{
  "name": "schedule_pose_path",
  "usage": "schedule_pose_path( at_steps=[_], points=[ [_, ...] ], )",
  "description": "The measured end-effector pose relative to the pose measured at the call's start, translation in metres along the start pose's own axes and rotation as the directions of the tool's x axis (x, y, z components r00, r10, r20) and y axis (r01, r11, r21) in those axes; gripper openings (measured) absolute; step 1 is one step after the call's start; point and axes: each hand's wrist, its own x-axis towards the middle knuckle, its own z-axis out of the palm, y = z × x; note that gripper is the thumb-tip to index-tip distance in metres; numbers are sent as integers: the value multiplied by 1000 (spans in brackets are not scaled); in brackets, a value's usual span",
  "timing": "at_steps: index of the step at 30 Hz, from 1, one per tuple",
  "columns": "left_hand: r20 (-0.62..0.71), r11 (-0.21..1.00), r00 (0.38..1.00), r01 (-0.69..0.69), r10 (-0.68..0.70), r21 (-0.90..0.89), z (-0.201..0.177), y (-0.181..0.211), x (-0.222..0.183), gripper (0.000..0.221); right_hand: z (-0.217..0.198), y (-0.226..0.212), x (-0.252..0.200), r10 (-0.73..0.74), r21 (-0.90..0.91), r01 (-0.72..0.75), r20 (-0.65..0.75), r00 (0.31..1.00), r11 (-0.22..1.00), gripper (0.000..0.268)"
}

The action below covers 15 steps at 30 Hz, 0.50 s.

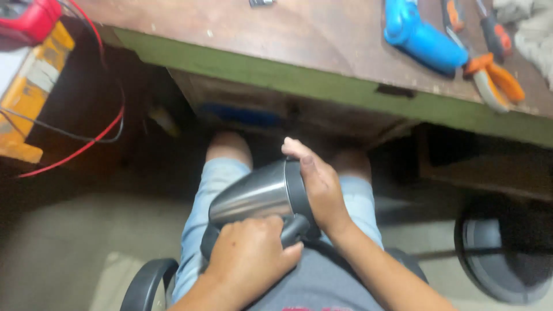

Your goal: The person is using an electric screwdriver to work on the base assembly of an electric kettle at a repair bench.

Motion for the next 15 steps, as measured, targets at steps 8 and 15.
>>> schedule_pose_path(
  at_steps=[8, 15],
  points=[
    [32, 998, 999, 42, -40, -48, -8, -2, 8, 58, 5, -1, 11, 83, -77, -84, -18, 996, 993, 57],
    [117, 996, 992, -34, 44, -86, -16, 6, 21, 57, -3, 18, 19, 305, 22, -305, 20, 952, 952, 44]
  ],
)
